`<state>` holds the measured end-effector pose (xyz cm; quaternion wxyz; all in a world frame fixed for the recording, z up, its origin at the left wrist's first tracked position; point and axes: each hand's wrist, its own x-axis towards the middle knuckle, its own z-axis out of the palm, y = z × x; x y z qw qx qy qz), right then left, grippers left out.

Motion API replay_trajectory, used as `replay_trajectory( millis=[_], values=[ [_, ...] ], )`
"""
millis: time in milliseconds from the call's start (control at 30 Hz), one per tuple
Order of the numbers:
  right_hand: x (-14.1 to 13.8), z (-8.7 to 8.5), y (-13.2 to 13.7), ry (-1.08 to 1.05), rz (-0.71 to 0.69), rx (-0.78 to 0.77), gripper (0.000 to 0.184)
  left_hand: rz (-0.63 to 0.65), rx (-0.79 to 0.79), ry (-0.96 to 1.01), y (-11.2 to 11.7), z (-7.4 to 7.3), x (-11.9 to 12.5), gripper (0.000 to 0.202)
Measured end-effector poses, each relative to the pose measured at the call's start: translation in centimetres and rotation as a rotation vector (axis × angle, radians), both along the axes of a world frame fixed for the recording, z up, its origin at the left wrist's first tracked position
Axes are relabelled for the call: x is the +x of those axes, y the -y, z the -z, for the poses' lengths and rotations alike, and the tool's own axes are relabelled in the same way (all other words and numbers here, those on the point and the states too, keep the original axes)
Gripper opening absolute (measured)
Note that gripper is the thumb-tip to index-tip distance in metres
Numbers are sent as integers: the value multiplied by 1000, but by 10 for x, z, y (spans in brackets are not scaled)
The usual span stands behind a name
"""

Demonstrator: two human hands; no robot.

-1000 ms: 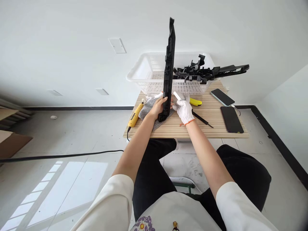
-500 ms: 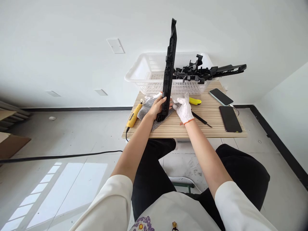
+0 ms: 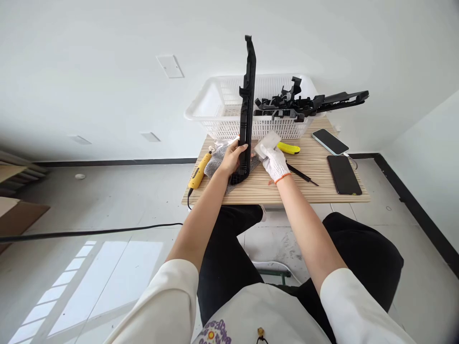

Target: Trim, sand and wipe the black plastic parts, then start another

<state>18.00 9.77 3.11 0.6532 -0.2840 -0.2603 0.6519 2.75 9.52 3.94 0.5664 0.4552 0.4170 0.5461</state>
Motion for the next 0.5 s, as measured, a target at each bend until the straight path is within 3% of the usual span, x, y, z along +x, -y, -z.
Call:
replay_trajectory(
  millis=[133,333,500],
  values=[
    [2,-4,5,15,3,6,42,-28,60,17,-4,4,0,36],
    [-10,2,12,147,-175,26,52,-10,74,23,-10,15,1,36],
    [-11,2,13,245,-141,100,54,49,64,-19,-8,20,0,41]
  ],
)
